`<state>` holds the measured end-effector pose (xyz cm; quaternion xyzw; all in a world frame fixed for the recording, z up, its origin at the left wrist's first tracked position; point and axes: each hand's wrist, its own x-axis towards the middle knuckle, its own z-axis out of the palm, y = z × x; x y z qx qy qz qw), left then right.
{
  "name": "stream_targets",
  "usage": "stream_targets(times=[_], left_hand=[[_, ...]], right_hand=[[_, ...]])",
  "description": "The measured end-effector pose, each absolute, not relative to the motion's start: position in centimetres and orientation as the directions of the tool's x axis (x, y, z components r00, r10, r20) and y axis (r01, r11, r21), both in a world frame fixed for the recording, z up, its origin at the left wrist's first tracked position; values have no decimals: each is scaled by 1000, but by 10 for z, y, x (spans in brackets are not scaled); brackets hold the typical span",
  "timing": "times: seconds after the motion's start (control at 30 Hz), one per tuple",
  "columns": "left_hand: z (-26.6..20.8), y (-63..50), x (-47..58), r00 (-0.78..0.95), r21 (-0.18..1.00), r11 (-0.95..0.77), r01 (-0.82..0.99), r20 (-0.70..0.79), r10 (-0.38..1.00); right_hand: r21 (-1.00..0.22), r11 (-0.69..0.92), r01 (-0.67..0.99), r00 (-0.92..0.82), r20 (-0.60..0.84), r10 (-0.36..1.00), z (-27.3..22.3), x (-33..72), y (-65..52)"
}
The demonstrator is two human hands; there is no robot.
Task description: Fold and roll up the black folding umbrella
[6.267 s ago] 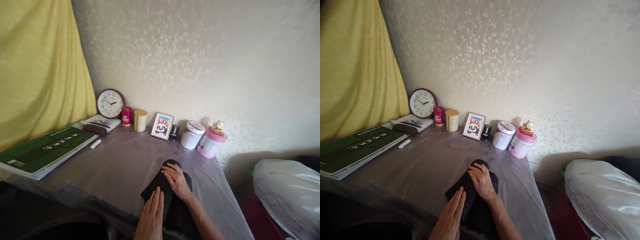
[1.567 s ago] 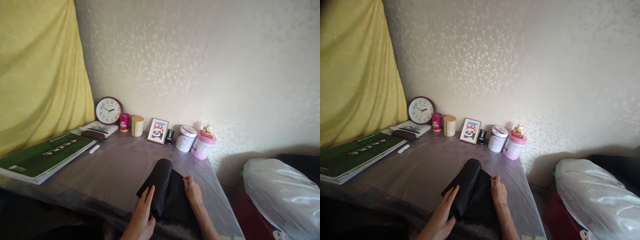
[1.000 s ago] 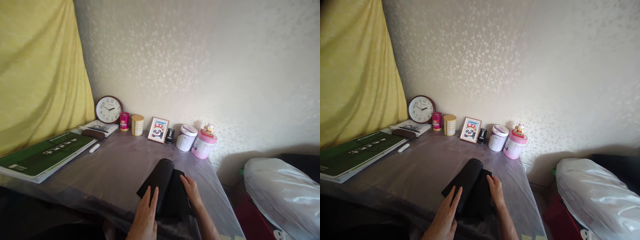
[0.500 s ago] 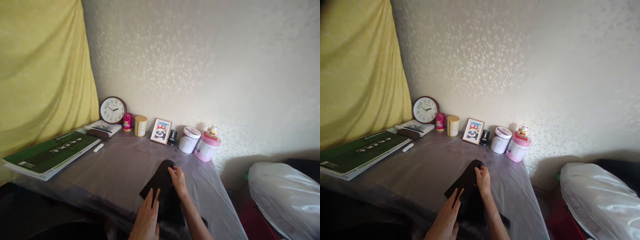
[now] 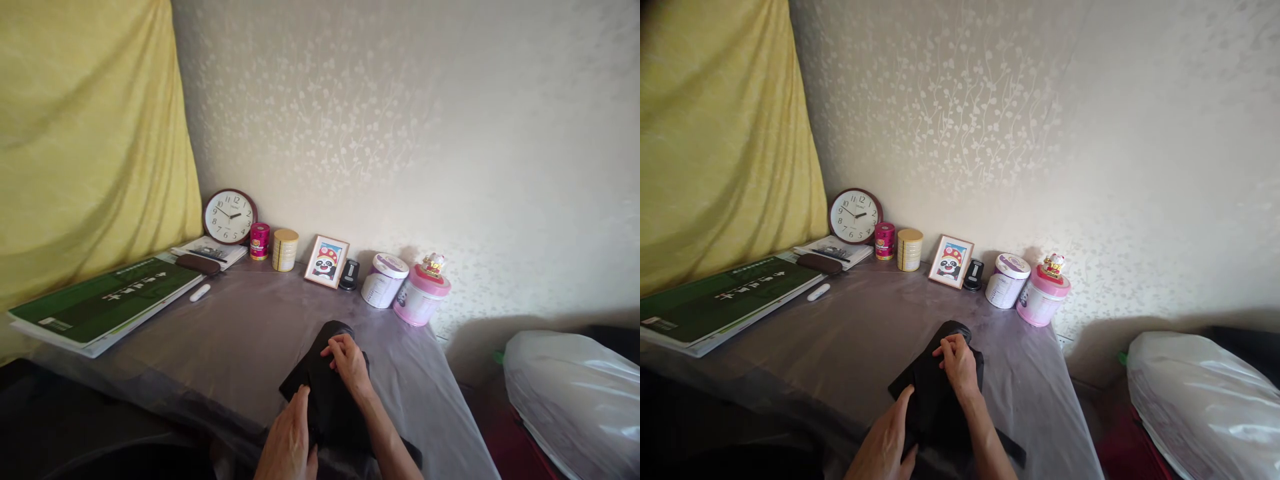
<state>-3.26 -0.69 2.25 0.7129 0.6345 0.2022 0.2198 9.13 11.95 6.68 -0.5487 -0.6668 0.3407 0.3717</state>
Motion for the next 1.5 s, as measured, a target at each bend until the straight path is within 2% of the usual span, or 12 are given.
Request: stream_targets(times=[0.13,0.3,0.53,0.7,0.83,1.0,1.07,1.2,1.37,1.5], left_hand=[[29,-11,-34,132,535,-124,836,24,991],[37,-11,-32,136,389,-116,914,-25,990],[21,-10,-33,97,391,-97,915,20,995],[29,-8,-33,94,320,-77,944,-41,995],[38,-8,-31,95,313,-60,948,-99,991],[37,-8,-28,49,247,-28,968,-80,996],[33,-7,-28,40,226,-20,974,-83,996],[32,-4,-32,24,189,-12,982,-60,998],[38,-5,-28,7,97,-5,995,-26,1000],[41,0,-17,14,34,-11,999,-96,995]], right_hand=[[-764,304,569,-222,213,952,72,92,106],[-649,475,595,-355,318,879,76,94,91],[-426,735,528,-577,456,678,64,107,89],[-393,715,578,-571,432,699,51,112,125],[-388,673,629,-526,425,737,49,115,155],[-375,599,708,-372,522,767,58,121,150],[-372,663,650,-429,541,724,62,121,132],[-380,712,590,-550,457,699,60,116,101],[-376,695,613,-543,438,716,48,111,100],[-379,707,598,-545,455,705,40,112,111]])
